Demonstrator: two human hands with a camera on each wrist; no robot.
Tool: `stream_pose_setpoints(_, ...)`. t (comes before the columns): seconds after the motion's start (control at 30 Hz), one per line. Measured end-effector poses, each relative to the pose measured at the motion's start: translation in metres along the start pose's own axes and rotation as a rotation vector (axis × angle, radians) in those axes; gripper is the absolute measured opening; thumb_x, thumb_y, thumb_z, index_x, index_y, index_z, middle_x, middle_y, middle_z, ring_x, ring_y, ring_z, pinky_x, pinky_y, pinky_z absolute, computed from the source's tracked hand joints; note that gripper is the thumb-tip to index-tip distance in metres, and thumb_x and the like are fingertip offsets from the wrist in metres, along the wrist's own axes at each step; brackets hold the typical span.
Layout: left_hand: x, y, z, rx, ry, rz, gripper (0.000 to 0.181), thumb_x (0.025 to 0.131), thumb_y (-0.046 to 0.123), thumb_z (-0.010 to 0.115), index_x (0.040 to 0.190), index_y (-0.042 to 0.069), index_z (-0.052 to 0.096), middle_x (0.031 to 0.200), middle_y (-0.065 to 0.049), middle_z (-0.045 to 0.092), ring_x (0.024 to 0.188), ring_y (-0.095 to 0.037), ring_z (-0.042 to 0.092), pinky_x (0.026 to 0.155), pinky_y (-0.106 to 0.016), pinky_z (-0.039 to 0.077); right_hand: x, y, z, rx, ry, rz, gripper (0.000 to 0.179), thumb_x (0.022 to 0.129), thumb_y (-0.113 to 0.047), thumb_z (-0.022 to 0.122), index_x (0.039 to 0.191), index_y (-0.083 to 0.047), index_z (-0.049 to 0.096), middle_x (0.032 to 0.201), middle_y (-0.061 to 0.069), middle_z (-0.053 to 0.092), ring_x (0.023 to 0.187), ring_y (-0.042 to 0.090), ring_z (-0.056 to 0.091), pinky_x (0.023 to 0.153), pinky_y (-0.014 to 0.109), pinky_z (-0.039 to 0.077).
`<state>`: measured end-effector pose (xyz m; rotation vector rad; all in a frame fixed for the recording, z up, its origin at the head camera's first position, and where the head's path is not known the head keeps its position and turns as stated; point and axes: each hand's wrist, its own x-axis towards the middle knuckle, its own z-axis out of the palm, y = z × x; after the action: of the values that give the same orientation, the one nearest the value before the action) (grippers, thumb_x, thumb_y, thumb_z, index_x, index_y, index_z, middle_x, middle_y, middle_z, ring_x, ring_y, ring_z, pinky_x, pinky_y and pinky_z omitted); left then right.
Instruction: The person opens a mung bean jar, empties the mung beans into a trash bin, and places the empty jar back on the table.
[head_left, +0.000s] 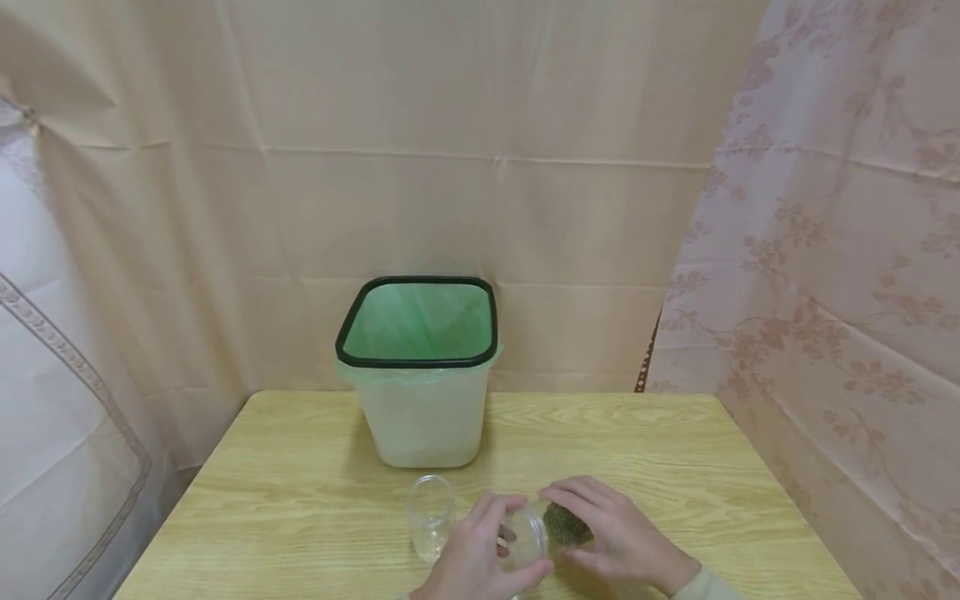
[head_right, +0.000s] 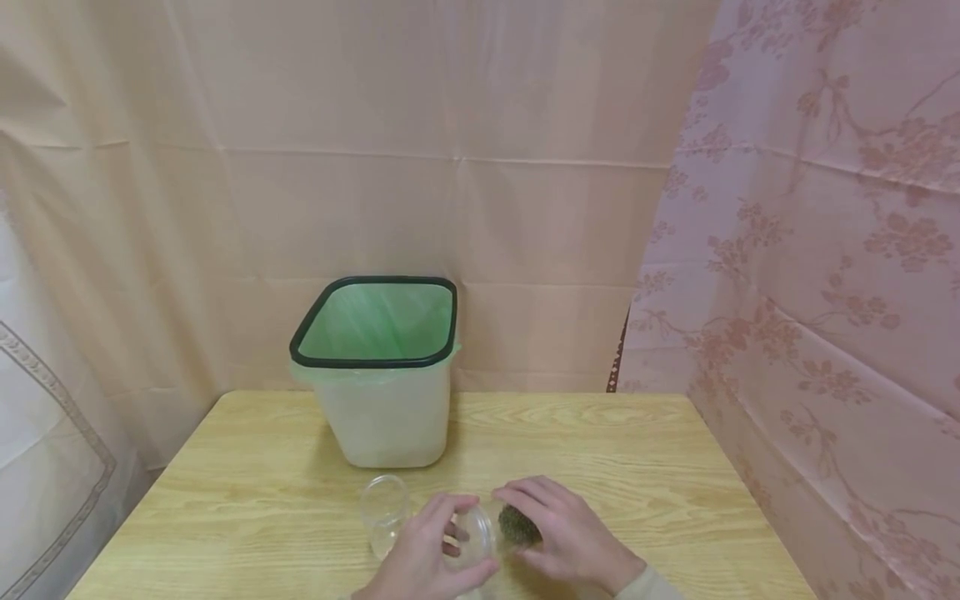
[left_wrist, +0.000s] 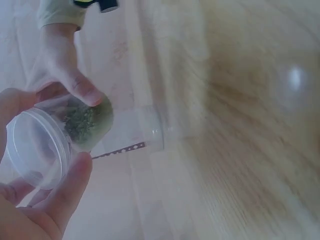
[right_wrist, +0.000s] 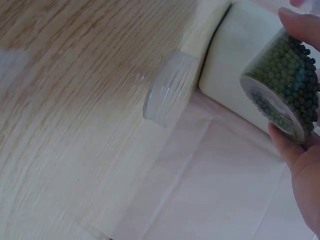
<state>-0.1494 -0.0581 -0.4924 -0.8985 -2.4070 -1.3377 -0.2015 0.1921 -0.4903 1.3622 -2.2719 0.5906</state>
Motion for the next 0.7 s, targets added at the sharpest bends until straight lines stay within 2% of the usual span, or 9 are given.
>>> stream_pose_setpoints(0.07,0.001,-0.001,0.0,0.012,0.002,0.013,0.064,0.09,0.043,0.077,0.133,0.002,0.053,0.117,-0.005,0.058,0.085,-0.003,0.061,0.064,-0.014,0.053,0.001,0.001,0.0,-0.006,0.01,-0.007,0.085,0.064,-0.017,0.093,0.14,-0.009,0.057,0.132,0.001,0.06,0.114,0.022,0.061,0.087,0.045,0.058)
stream_pose_setpoints(0.23,0.005,-0.002,-0.001,0.071,0.031,0.094,0.063,0.091,0.04,0.077,0.133,0.001,0.053,0.11,-0.005,0.059,0.078,-0.003,0.061,0.061,-0.011,0.051,0.003,0.002,0.0,-0.033,0.02,-0.002,0.086,0.063,-0.016,0.092,0.141,-0.008,0.056,0.131,0.002,0.061,0.113,0.022,0.062,0.088,0.044,0.057)
stream_pose_setpoints(0.47,0.008,-0.006,0.001,0.107,0.086,0.204,0.065,0.089,0.037,0.08,0.135,-0.001,0.052,0.1,-0.005,0.057,0.073,-0.007,0.062,0.062,-0.007,0.048,0.006,0.004,-0.005,-0.087,0.039,-0.008,0.089,0.056,-0.013,0.094,0.138,-0.01,0.059,0.129,0.001,0.062,0.114,0.022,0.061,0.09,0.044,0.056)
stream_pose_setpoints(0.57,0.01,-0.007,0.001,0.122,0.106,0.236,0.066,0.089,0.036,0.08,0.136,0.0,0.051,0.098,-0.004,0.056,0.075,-0.006,0.06,0.063,-0.006,0.047,0.009,0.004,-0.006,-0.097,0.043,-0.008,0.089,0.056,-0.014,0.095,0.138,-0.011,0.059,0.13,0.001,0.062,0.114,0.02,0.062,0.09,0.041,0.057)
stream_pose_setpoints(0.7,0.014,-0.005,-0.003,0.187,0.111,0.256,0.065,0.092,0.039,0.076,0.137,0.0,0.05,0.1,-0.003,0.057,0.075,-0.003,0.058,0.063,-0.005,0.046,0.013,0.005,-0.007,-0.093,0.065,-0.013,0.088,0.057,-0.014,0.094,0.138,-0.011,0.059,0.13,0.001,0.062,0.113,0.02,0.062,0.089,0.04,0.057)
